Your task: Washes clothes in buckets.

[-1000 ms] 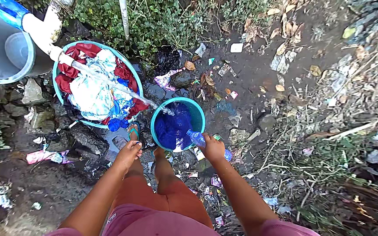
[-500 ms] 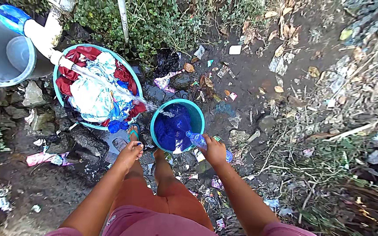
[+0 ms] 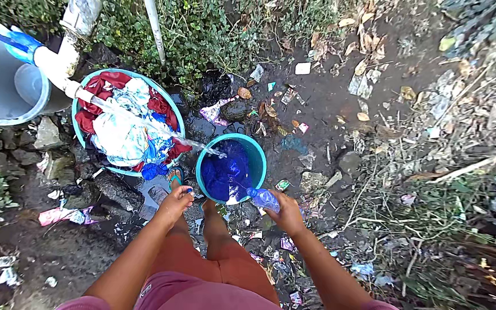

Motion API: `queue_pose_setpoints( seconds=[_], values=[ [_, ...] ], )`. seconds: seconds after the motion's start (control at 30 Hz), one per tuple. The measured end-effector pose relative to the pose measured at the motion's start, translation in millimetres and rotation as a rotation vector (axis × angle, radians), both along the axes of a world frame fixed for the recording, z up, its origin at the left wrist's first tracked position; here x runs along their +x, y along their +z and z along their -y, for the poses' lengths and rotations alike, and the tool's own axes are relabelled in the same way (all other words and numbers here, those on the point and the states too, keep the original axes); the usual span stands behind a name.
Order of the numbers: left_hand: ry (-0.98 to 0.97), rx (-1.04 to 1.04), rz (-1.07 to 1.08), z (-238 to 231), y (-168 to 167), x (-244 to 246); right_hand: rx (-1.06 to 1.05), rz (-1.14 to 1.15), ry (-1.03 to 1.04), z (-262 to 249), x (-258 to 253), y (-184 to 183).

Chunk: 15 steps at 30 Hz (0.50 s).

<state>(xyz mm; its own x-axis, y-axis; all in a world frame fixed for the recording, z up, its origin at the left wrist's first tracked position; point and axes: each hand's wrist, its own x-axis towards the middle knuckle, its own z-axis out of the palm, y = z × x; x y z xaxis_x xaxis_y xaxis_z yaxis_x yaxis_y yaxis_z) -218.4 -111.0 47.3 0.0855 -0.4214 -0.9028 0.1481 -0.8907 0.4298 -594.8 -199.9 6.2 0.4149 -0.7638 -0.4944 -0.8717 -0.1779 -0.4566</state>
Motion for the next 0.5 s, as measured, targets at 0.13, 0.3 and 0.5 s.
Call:
queue_pose_setpoints(
  seconds=[0.13,0.3,0.5],
  values=[
    [-0.025,-0.054,0.004,17,10,-11,0.047,0.221,-0.242,1,-1,10],
    [-0.040,-0.239,0.047,44,19,-30,-0.036,0.500,-0.337,4,19,32],
    [-0.050,-0.463,-0.019,69,50,-54,-0.128,0.664,-0.332,9,32,42]
  ],
)
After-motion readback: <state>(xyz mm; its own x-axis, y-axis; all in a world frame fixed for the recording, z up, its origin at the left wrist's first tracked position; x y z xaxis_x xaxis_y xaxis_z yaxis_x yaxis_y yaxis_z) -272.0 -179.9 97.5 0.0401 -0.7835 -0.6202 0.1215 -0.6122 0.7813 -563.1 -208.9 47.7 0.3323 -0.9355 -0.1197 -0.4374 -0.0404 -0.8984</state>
